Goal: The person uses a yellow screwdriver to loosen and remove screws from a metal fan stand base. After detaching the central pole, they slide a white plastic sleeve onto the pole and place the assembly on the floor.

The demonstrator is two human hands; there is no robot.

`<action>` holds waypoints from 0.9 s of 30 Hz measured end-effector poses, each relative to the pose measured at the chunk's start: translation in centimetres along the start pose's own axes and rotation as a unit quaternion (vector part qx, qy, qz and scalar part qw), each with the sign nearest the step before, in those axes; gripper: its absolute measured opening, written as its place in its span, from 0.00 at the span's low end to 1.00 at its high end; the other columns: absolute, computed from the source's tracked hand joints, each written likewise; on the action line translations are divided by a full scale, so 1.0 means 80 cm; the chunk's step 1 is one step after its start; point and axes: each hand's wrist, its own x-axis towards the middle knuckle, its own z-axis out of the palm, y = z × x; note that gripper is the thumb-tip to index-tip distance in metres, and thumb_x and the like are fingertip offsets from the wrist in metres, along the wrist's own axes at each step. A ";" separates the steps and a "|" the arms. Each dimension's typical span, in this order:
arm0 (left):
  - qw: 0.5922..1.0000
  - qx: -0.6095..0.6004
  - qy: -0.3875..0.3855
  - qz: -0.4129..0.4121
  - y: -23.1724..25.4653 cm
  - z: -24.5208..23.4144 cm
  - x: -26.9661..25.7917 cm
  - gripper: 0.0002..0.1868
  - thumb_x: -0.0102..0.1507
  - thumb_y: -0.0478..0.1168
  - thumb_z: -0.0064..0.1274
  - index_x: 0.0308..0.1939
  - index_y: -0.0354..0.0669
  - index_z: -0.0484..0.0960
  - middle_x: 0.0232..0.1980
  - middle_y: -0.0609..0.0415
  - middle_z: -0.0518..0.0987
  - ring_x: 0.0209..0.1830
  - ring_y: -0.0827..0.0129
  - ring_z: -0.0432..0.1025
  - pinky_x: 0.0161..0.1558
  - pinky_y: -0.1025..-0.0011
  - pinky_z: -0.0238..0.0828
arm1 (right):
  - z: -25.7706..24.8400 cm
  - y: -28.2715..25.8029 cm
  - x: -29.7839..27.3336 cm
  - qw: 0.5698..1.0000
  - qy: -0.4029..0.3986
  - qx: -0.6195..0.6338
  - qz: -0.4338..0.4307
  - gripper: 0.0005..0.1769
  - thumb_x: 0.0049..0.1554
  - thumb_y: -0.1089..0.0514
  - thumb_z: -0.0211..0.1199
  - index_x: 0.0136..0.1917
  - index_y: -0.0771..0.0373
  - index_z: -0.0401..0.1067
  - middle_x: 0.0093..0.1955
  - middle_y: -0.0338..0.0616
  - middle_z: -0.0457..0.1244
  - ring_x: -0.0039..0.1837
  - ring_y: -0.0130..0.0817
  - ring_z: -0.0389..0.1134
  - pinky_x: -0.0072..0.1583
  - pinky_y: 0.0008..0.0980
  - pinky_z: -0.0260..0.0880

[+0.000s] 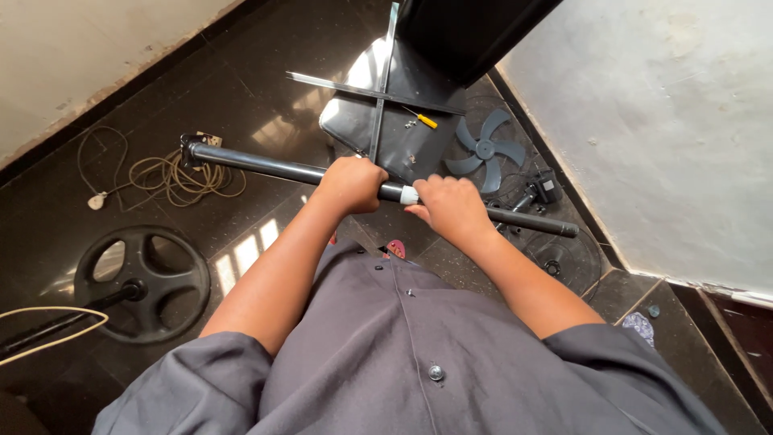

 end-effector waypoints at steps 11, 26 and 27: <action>0.995 -0.009 0.069 -0.076 0.061 0.006 -0.003 0.08 0.50 0.41 0.61 0.32 0.46 0.83 0.32 0.45 0.82 0.35 0.48 0.78 0.39 0.53 0.74 | 0.029 0.049 -0.108 0.795 0.076 0.577 0.169 0.17 0.58 0.45 0.71 0.50 0.60 0.76 0.45 0.39 0.70 0.48 0.33 0.70 0.55 0.32 0.69; 0.985 -0.107 0.059 -0.120 0.179 0.000 0.005 0.09 0.50 0.41 0.60 0.33 0.46 0.85 0.31 0.43 0.82 0.35 0.48 0.78 0.42 0.55 0.75 | -0.022 0.082 -0.108 0.387 0.318 0.862 0.076 0.32 0.67 0.39 0.55 0.28 0.51 0.48 0.24 0.33 0.43 0.31 0.29 0.45 0.51 0.38 0.56; 0.985 -0.108 0.056 -0.124 0.182 0.000 0.005 0.09 0.50 0.40 0.60 0.33 0.46 0.85 0.31 0.44 0.82 0.35 0.48 0.78 0.42 0.55 0.75 | -0.019 0.083 -0.108 0.389 0.315 0.862 0.079 0.32 0.67 0.41 0.56 0.28 0.51 0.48 0.24 0.33 0.43 0.31 0.29 0.45 0.51 0.38 0.56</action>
